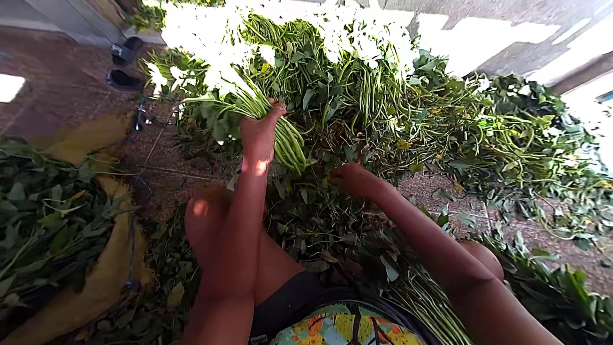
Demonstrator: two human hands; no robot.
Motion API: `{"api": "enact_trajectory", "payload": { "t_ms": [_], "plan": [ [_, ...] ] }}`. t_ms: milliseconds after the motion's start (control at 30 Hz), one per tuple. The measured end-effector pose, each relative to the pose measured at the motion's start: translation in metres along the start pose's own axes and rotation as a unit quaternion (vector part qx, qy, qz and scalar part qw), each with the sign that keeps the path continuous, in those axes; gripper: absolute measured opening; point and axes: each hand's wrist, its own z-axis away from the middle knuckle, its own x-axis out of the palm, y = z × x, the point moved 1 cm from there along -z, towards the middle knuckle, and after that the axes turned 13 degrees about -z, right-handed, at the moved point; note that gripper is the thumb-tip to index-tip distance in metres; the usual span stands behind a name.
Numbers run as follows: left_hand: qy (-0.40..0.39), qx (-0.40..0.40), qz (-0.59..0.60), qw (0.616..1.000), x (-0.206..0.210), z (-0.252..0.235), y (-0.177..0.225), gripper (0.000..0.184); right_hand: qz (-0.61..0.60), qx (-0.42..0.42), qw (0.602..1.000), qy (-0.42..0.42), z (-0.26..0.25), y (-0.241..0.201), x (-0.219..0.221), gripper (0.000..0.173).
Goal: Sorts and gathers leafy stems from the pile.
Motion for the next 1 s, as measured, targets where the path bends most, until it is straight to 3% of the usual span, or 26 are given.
{"api": "enact_trajectory", "payload": {
  "t_ms": [33,67,133,233,333,433,533,633,733,833,900,1000],
  "plan": [
    [0.017,0.061,-0.024,0.998,-0.003,-0.001,0.003,0.030,0.007,0.030,0.999,-0.007,-0.002,0.012,-0.011,0.033],
    [0.029,0.104,-0.031,0.994,-0.005,-0.002,0.006,0.039,0.002,0.044,0.998,0.037,-0.006,0.022,-0.029,0.036],
    [0.031,0.111,0.002,0.993,-0.006,-0.004,0.010,0.048,-0.054,0.042,0.977,0.200,-0.017,0.038,-0.078,0.037],
    [-0.009,-0.028,0.091,0.995,-0.007,-0.003,0.005,0.034,-0.143,0.029,0.891,0.429,-0.045,0.077,-0.165,0.036],
    [-0.062,-0.168,0.142,0.974,-0.006,0.002,0.007,0.016,-0.172,0.061,0.828,0.531,-0.073,0.111,-0.226,0.037],
    [-0.054,-0.225,0.164,0.959,-0.003,0.007,0.014,0.015,-0.184,0.141,0.814,0.532,-0.098,0.127,-0.238,0.041],
    [-0.039,-0.212,0.178,0.960,-0.002,0.002,0.014,0.009,-0.178,0.198,0.847,0.461,-0.121,0.142,-0.225,0.050],
    [-0.012,-0.217,0.177,0.960,0.000,-0.003,0.018,0.006,-0.091,0.225,0.883,0.403,-0.125,0.130,-0.229,0.041],
    [-0.028,-0.209,0.172,0.962,0.002,-0.003,0.019,0.008,-0.107,0.192,0.861,0.458,-0.112,0.091,-0.261,0.043],
    [-0.048,-0.194,0.147,0.969,0.007,-0.002,0.015,0.010,-0.211,0.119,0.838,0.490,-0.106,0.080,-0.298,0.048],
    [-0.070,-0.175,0.132,0.973,0.010,0.004,0.011,0.011,-0.236,0.114,0.838,0.479,-0.099,0.085,-0.301,0.046],
    [-0.075,-0.162,0.142,0.974,0.015,0.009,0.009,0.014,-0.165,0.142,0.855,0.470,-0.100,0.100,-0.288,0.042]
  ]
}}
